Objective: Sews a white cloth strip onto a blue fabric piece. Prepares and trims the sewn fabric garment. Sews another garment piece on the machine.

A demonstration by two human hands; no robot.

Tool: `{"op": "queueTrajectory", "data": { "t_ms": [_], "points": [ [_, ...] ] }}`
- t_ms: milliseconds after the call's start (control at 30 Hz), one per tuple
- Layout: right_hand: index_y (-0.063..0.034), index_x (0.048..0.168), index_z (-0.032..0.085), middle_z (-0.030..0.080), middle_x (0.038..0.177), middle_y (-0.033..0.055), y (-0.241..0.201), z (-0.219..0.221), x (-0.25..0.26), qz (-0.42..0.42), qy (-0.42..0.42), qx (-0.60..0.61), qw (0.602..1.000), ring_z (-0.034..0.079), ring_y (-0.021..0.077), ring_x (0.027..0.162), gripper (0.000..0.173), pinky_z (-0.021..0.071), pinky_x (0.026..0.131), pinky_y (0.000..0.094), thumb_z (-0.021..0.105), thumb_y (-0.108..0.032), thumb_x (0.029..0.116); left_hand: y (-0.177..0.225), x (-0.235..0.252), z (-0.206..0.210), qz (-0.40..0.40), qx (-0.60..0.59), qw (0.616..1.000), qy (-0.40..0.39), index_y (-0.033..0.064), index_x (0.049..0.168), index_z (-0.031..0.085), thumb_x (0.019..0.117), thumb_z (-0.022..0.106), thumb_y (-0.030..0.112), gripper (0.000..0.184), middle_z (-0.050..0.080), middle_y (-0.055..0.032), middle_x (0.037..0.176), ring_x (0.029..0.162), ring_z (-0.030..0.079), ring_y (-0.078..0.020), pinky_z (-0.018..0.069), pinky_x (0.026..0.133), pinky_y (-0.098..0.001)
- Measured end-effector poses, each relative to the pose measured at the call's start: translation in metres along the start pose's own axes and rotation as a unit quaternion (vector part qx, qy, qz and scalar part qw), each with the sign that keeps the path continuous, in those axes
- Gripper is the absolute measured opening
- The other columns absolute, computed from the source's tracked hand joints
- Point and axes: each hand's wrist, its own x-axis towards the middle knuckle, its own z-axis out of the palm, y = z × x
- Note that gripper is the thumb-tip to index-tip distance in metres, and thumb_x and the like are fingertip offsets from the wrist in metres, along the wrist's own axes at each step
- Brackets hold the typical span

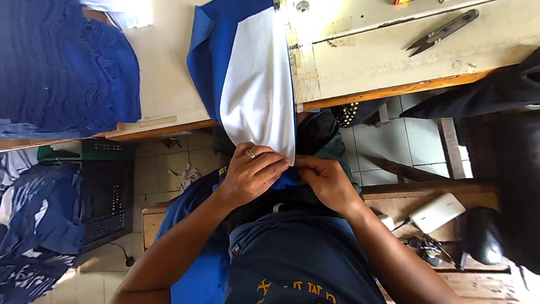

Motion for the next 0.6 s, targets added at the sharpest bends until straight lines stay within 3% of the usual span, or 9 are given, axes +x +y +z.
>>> {"op": "queueTrajectory", "data": {
  "t_ms": [67,133,200,233,367,467,600],
  "points": [
    [-0.008,0.119,0.074,0.073,0.122,0.0028,0.004,0.002,0.002,-0.138,0.122,-0.159,0.97,0.072,0.0066,0.098,0.026,0.0626,0.083,0.0261,0.061,-0.004,0.0964,-0.001,0.003,0.002,0.001,-0.001,1.0,0.013,0.0114,0.105,0.079,0.0967,0.072,0.016,0.012,0.077,-0.0032,0.102,0.103,0.068,-0.0173,0.0461,0.096,-0.0391],
    [-0.0063,0.124,0.073,0.066,0.136,0.013,0.01,0.002,0.013,-0.283,0.165,-0.267,0.906,0.067,0.0201,0.118,0.03,0.0575,0.097,0.0338,0.063,-0.003,0.0967,-0.001,0.005,0.003,0.004,-0.004,1.0,0.013,0.0117,0.105,0.078,0.0974,0.072,0.016,0.011,0.077,-0.0025,0.101,0.103,0.067,-0.0164,0.0462,0.095,-0.038],
    [-0.0108,0.118,0.077,0.066,0.136,0.0125,0.021,0.005,0.025,-0.36,0.152,-0.305,0.869,0.063,0.0267,0.121,0.026,0.0539,0.1,0.0391,0.064,-0.004,0.0966,-0.001,0.006,0.003,0.008,-0.011,1.0,0.005,0.0123,0.105,0.078,0.0982,0.07,0.016,0.011,0.076,-0.0018,0.101,0.102,0.067,-0.0157,0.0461,0.095,-0.0371],
    [-0.0115,0.111,0.08,0.07,0.13,0.01,0.028,0.006,0.029,-0.38,0.149,-0.305,0.861,0.064,0.0264,0.118,0.022,0.0536,0.098,0.0393,0.066,-0.005,0.096,-0.001,0.008,0.001,0.01,-0.018,1.0,-0.004,0.0127,0.104,0.078,0.0987,0.07,0.017,0.011,0.077,-0.0015,0.1,0.102,0.067,-0.0154,0.0464,0.095,-0.0367],
    [-0.0126,0.106,0.081,0.076,0.117,0.0034,0.038,0.007,0.038,-0.375,0.151,-0.304,0.863,0.067,0.0204,0.113,0.021,0.0538,0.096,0.0355,0.064,-0.006,0.097,-0.025,0.035,-0.024,-0.083,-0.101,0.989,-0.076,0.0104,0.108,0.079,0.1008,0.066,0.029,0.024,0.076,-0.0043,0.107,0.111,0.068,-0.0167,0.0507,0.101,-0.0398],
    [-0.0141,0.107,0.081,0.076,0.117,0.0023,0.032,0.008,0.037,-0.345,0.151,-0.295,0.878,0.067,0.0197,0.114,0.023,0.0534,0.096,0.0359,0.063,-0.006,0.0969,-0.071,0.077,-0.033,-0.171,-0.073,0.982,-0.027,0.0004,0.121,0.071,0.1055,0.056,0.022,0.031,0.072,-0.0148,0.121,0.117,0.067,-0.0229,0.0537,0.103,-0.0415],
    [-0.0155,0.11,0.081,0.076,0.119,0.0021,0.021,0.011,0.031,-0.317,0.143,-0.292,0.891,0.066,0.0211,0.117,0.027,0.0537,0.097,0.0364,0.061,-0.004,0.0961,-0.136,0.124,-0.003,-0.179,-0.066,0.982,-0.006,-0.0018,0.129,0.066,0.1083,0.049,0.021,0.035,0.065,-0.0179,0.135,0.131,0.06,-0.0247,0.047,0.113,-0.04]
  ]
}}
